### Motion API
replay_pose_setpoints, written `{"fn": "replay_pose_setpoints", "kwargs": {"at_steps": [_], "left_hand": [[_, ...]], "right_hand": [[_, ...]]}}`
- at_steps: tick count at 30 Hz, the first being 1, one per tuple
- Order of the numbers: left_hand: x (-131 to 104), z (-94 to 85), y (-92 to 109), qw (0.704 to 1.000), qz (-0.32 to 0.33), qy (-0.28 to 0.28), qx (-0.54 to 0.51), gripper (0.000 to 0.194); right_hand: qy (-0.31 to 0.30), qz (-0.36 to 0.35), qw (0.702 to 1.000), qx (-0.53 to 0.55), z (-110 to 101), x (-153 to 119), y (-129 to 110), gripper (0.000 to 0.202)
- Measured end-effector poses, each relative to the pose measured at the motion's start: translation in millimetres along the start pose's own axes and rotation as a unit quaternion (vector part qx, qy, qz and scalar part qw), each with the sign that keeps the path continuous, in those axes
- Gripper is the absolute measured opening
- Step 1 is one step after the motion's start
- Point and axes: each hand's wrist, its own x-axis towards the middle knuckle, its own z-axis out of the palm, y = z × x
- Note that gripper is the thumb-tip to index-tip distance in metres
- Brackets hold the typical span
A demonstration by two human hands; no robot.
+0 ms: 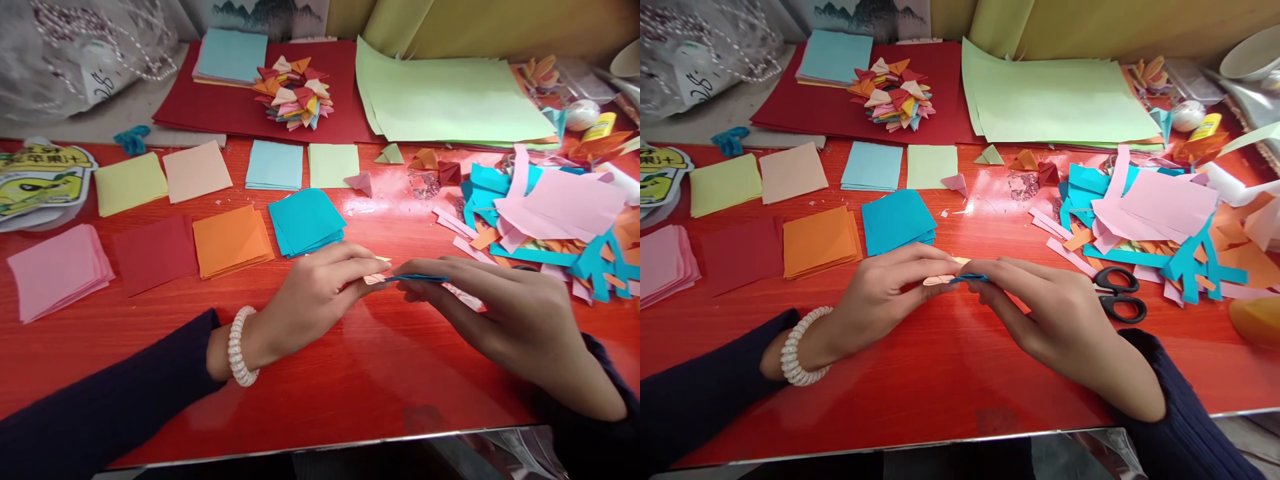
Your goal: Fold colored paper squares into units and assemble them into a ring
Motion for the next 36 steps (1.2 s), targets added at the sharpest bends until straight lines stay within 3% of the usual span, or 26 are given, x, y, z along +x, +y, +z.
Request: {"fn": "replay_pose_setpoints", "kwargs": {"at_steps": [4, 13, 28, 36], "left_hand": [[0, 0.2, 0, 1.0, -0.011, -0.002, -0.005, 0.017], [3, -0.2, 2, 0.999, -0.04, -0.002, -0.018, 0.012], [2, 1.6, 2, 0.999, -0.038, 0.007, -0.018, 0.009], [1, 0.6, 3, 0.999, -0.041, 0.005, 0.018, 0.011]], "right_hand": [[-0.032, 0.061, 0.992, 0.107, 0, 5, 2, 0.016], [-0.076, 0.12, 0.97, 0.199, -6, 6, 1, 0.011], [-0.073, 0.104, 0.971, 0.202, -10, 6, 5, 0.012], [-0.069, 0.167, 0.93, 0.319, -4, 6, 3, 0.015]]}}
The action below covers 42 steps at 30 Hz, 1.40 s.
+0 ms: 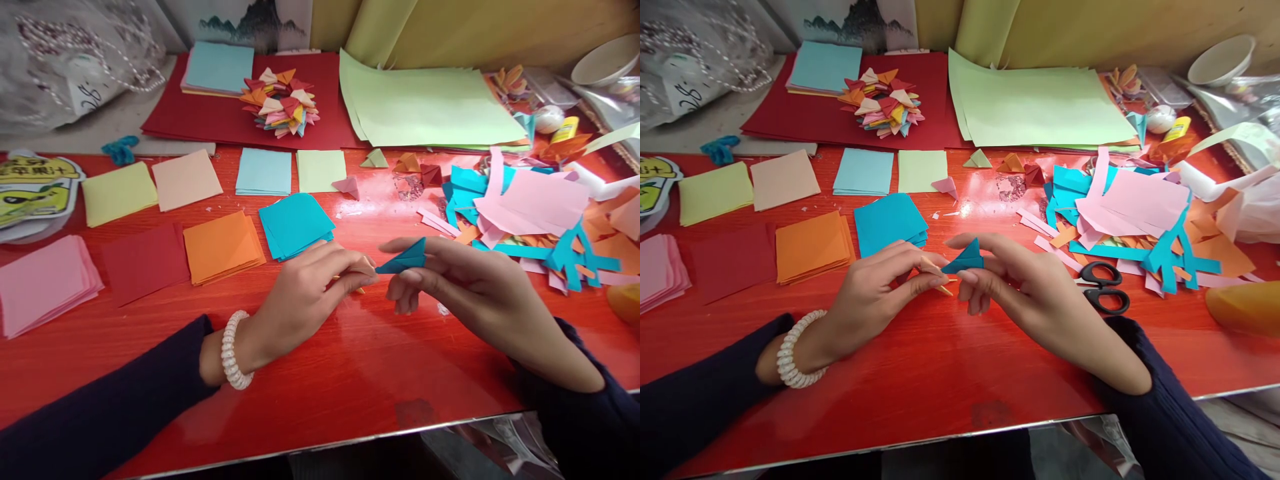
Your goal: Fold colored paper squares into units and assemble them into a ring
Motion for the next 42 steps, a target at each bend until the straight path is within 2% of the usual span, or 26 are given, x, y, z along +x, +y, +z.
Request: {"fn": "replay_pose_setpoints", "kwargs": {"at_steps": [3, 11, 19, 28, 34, 42], "left_hand": [[0, -0.2, 0, 1.0, -0.004, 0.002, 0.006, 0.013], [-1, -0.2, -1, 1.0, -0.024, -0.013, -0.015, 0.014], [0, -1.0, 0, 0.999, -0.031, -0.015, -0.027, 0.015], [-1, -1.4, 0, 0.998, -0.04, -0.024, -0.032, 0.012], [-1, -1.7, 0, 0.998, -0.046, -0.029, -0.032, 0.013], [0, -1.6, 1, 0.997, -0.061, -0.041, -0.033, 0.015]], "right_hand": [[-0.012, 0.012, 0.997, 0.075, 2, 1, 2, 0.026], [-0.078, 0.044, 0.982, 0.167, -1, 5, 1, 0.011], [-0.086, 0.074, 0.968, 0.224, -1, 9, 2, 0.01], [-0.071, 0.096, 0.966, 0.229, 3, 9, 3, 0.009], [-0.038, 0.075, 0.98, 0.183, 7, 8, 4, 0.009], [-0.035, 0.063, 0.986, 0.153, 10, 6, 5, 0.01]]}}
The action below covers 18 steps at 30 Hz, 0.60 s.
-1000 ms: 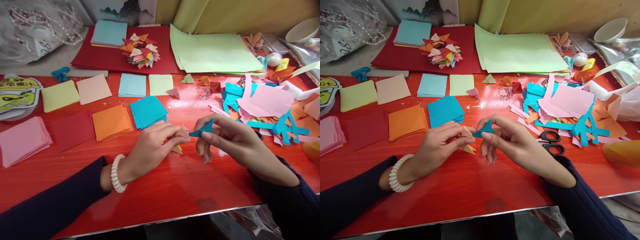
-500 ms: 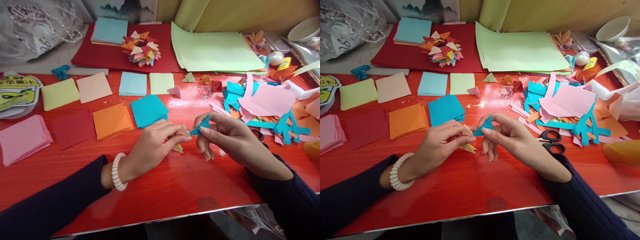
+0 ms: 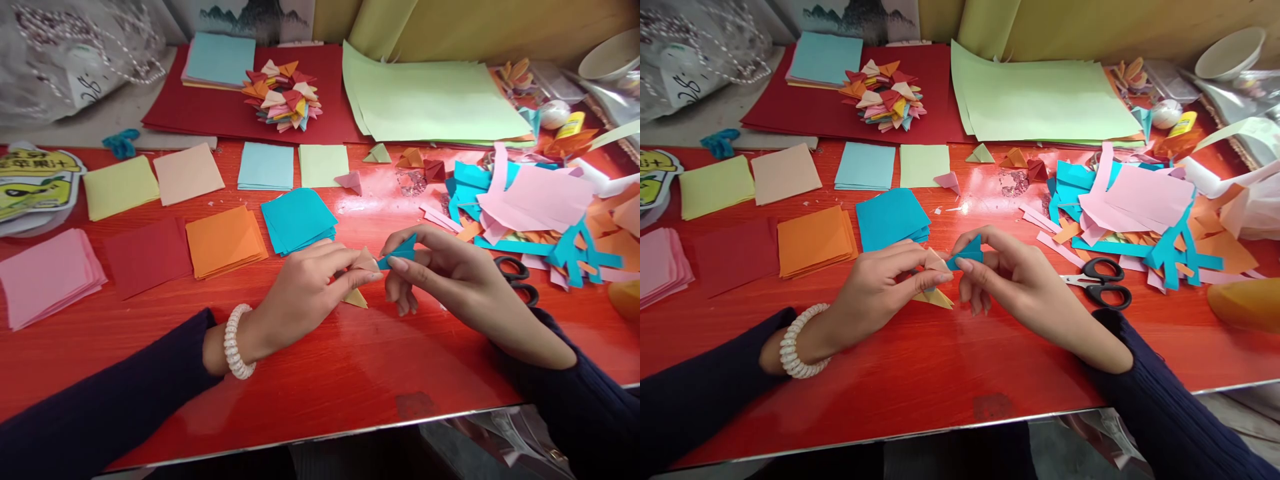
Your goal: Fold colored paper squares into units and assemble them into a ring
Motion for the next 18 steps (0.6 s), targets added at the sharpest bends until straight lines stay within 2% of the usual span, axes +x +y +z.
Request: {"fn": "replay_pose_setpoints", "kwargs": {"at_steps": [5, 8, 13, 15, 18], "left_hand": [[0.8, 0.1, 0.3, 1.0, -0.021, -0.005, -0.01, 0.017], [2.1, -1.7, 1.3, 0.998, -0.06, -0.013, -0.024, 0.022], [4.0, -5.1, 0.2, 0.988, -0.131, 0.017, -0.08, 0.027], [4.3, -5.6, -1.3, 0.985, -0.144, 0.024, -0.09, 0.028], [4.5, -5.5, -3.0, 0.983, -0.153, 0.029, -0.095, 0.028]], "right_hand": [[0.004, 0.002, 1.0, -0.009, 2.0, -0.3, 0.1, 0.012], [0.006, 0.015, 1.0, 0.012, 2.8, 1.8, 1.1, 0.012], [0.008, 0.04, 0.998, 0.046, 1.2, 7.5, 5.5, 0.015], [0.011, 0.049, 0.998, 0.025, -0.8, 8.4, 6.7, 0.014], [0.024, 0.047, 0.998, -0.028, -2.5, 8.4, 6.8, 0.024]]}}
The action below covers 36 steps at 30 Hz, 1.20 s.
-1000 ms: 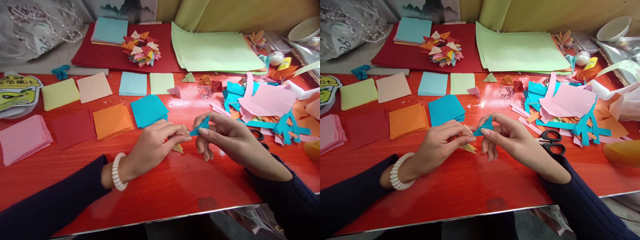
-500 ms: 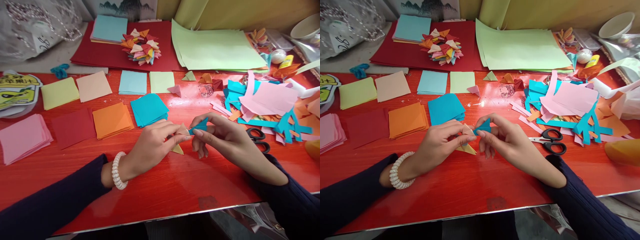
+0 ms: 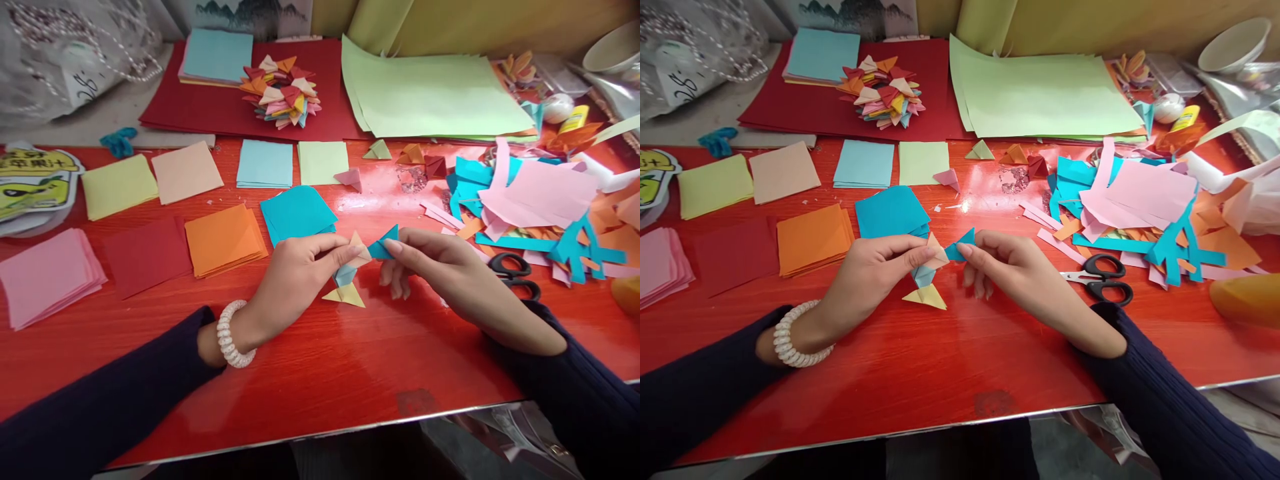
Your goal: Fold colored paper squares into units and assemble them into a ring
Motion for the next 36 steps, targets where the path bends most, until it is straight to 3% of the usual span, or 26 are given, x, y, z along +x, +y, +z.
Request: {"fn": "replay_pose_setpoints", "kwargs": {"at_steps": [7, 15, 36], "left_hand": [[0, 0.8, -2, 1.0, -0.008, 0.0, -0.016, 0.028], [0, 1.2, 0, 1.0, -0.019, 0.009, -0.016, 0.029], [-2, 3.9, -1, 0.999, -0.029, 0.027, 0.013, 0.035]], "right_hand": [[0.081, -0.001, 0.996, 0.028, 15, 0, 2, 0.029], [0.117, -0.006, 0.99, 0.08, 24, 0, 8, 0.026], [0.144, -0.007, 0.985, 0.089, 31, 1, 12, 0.031]]}}
